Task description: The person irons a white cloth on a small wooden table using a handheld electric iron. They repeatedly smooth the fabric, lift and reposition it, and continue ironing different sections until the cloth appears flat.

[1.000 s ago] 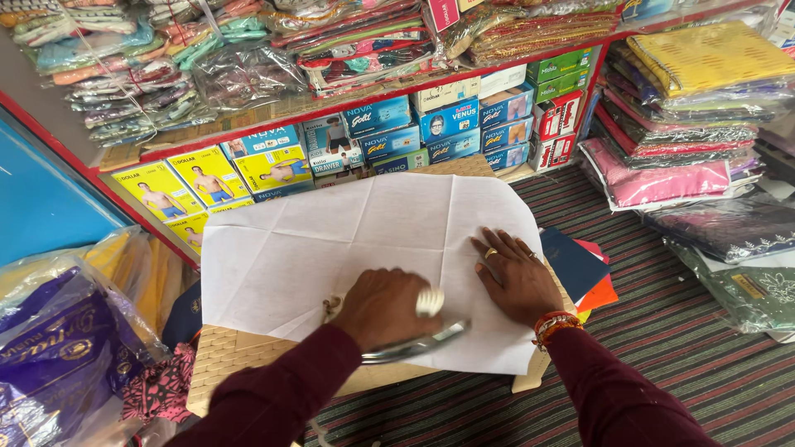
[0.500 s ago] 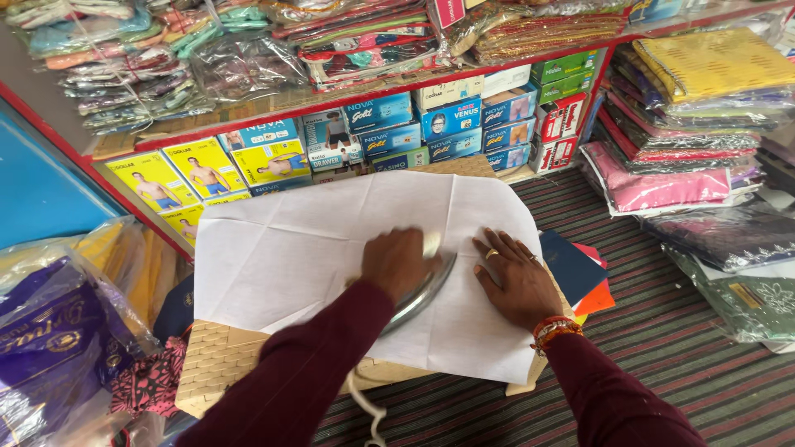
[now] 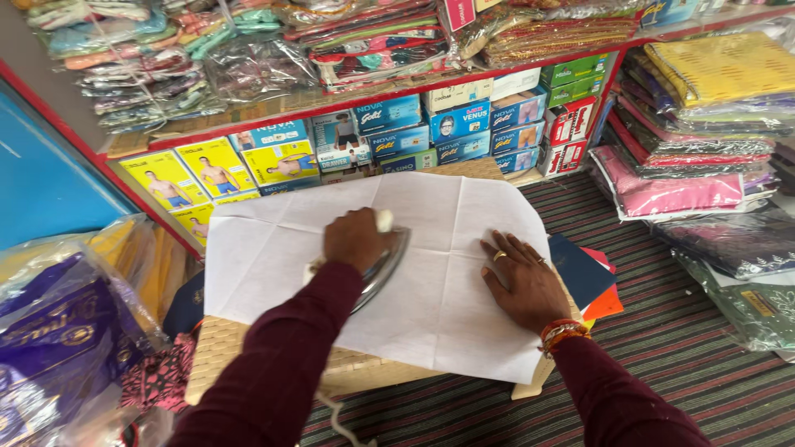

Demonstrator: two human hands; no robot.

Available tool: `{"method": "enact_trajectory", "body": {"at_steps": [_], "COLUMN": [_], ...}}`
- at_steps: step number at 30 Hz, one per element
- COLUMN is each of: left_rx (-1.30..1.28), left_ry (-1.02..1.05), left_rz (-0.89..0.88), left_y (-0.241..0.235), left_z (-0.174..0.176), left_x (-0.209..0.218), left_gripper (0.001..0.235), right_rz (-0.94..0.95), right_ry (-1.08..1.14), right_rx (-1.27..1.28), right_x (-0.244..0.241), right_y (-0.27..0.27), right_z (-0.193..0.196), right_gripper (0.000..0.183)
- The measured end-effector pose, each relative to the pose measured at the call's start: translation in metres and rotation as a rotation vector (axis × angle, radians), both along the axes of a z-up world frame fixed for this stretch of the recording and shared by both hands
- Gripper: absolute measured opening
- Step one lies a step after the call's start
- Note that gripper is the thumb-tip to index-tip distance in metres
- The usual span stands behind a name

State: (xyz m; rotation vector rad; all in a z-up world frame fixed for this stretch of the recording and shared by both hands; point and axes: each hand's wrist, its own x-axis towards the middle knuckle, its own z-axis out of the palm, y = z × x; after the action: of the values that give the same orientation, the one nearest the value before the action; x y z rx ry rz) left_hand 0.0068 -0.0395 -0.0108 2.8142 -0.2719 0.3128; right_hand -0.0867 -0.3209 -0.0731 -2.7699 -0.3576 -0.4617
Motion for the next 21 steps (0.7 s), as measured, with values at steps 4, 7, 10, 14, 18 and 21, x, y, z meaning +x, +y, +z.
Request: {"method": "enact_trajectory", "body": {"at_steps": [4,7,10,14,18,21], "left_rx": [-0.009,-0.007,0.001,-0.04,-0.146,-0.244], "left_ry": [0.095,0.119,0.129,0.11,0.249,0.127], "left_rz": [-0.108,-0.166,-0.139,-0.079,0.057,0.124], "left_y": [-0.01,0.004,0.018,0.031,0.04,0.055], "left_z": [0.004,0.007,0.01,0.016,0.038,0.061], "left_x": [-0.034,-0.071,-0.094,-0.108,-0.106,-0.104], "left_gripper": [0.049,0.044,0.043,0.043,0.046,0.04], "right_rz": [0.007,0.024,0.027,0.009,0.114,0.269], "right_ry": [-0.004,-0.024,-0.01,0.031,0.094,0.044], "right_rx": [0.017,0.004,-0.05,-0.09,0.252,0.193], "right_x": [-0.001,0.001,0.005,0.013,0.016,0.016], "right_y": [-0.003,-0.003,-0.006,0.006,0.047,0.092], "right_z": [-0.002,-0.007,-0.007,0.004,0.018,0.019], "right_gripper": [0.053,0.053,0.053,0.054,0.057,0.057]}}
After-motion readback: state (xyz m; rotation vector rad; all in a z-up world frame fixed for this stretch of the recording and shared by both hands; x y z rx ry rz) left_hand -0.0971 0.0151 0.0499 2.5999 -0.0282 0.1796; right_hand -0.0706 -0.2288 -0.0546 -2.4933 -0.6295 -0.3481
